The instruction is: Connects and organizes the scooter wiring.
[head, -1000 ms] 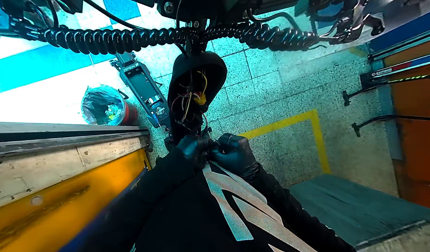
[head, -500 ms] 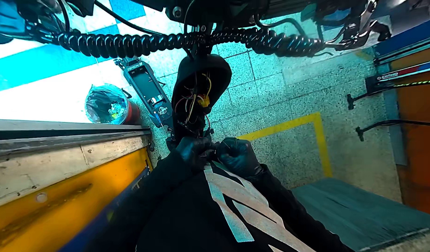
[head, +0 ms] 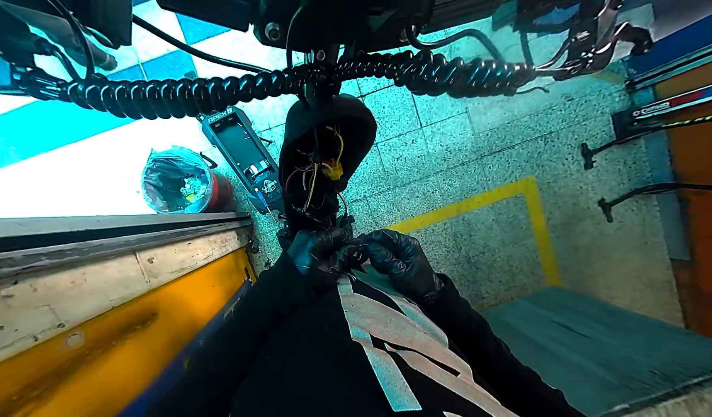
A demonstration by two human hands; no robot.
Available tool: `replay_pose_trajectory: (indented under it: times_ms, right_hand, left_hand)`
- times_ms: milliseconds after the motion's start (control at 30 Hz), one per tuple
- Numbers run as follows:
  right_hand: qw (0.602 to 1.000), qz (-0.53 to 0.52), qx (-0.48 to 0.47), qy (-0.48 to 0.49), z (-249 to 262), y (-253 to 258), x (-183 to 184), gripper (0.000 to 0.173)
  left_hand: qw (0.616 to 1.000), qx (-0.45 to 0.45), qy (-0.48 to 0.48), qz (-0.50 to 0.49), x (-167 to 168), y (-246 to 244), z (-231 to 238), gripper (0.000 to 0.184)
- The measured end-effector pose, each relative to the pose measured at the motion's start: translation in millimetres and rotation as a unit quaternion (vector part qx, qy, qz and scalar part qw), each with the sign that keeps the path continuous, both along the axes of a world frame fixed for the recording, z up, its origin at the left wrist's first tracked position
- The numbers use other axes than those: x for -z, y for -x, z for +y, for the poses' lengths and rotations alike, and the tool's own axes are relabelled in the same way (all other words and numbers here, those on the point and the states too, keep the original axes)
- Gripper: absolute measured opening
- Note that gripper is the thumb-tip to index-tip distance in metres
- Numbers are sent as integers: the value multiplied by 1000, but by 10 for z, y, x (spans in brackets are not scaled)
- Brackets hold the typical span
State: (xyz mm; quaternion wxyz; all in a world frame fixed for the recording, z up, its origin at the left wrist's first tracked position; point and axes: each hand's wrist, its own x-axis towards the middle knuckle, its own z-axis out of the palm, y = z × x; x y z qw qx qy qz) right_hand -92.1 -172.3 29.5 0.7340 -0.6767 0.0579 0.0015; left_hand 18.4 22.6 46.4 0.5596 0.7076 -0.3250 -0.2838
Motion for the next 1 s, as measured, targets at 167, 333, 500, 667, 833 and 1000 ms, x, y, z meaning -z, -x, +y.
replay_pose_trajectory:
  times_ms: [167, 333, 500, 667, 833, 1000]
  right_hand:
    - [999, 10, -5, -36, -15, -1, -1, 63]
    - [999, 6, -14, -43, 29, -17, -15, 47]
    - [999, 10, -36, 12, 49, -16, -61, 51]
    - [999, 2, -11, 41, 61, 14, -12, 53]
    - [999, -32, 6, 30, 81, -17, -27, 36]
    - [999, -26, 27, -22, 127, -56, -124, 23]
  left_hand:
    - [988, -6, -15, 151, -82, -10, -32, 20]
    - [978, -25, 14, 205, -80, -11, -42, 19]
    - [974, -45, 2, 221, -55, 17, -60, 19]
    - [974, -44, 10, 221, -57, 22, -50, 20]
    - [976, -43, 20, 211, -85, 29, -60, 20]
    - [978, -41, -4, 204, -95, 22, -70, 22]
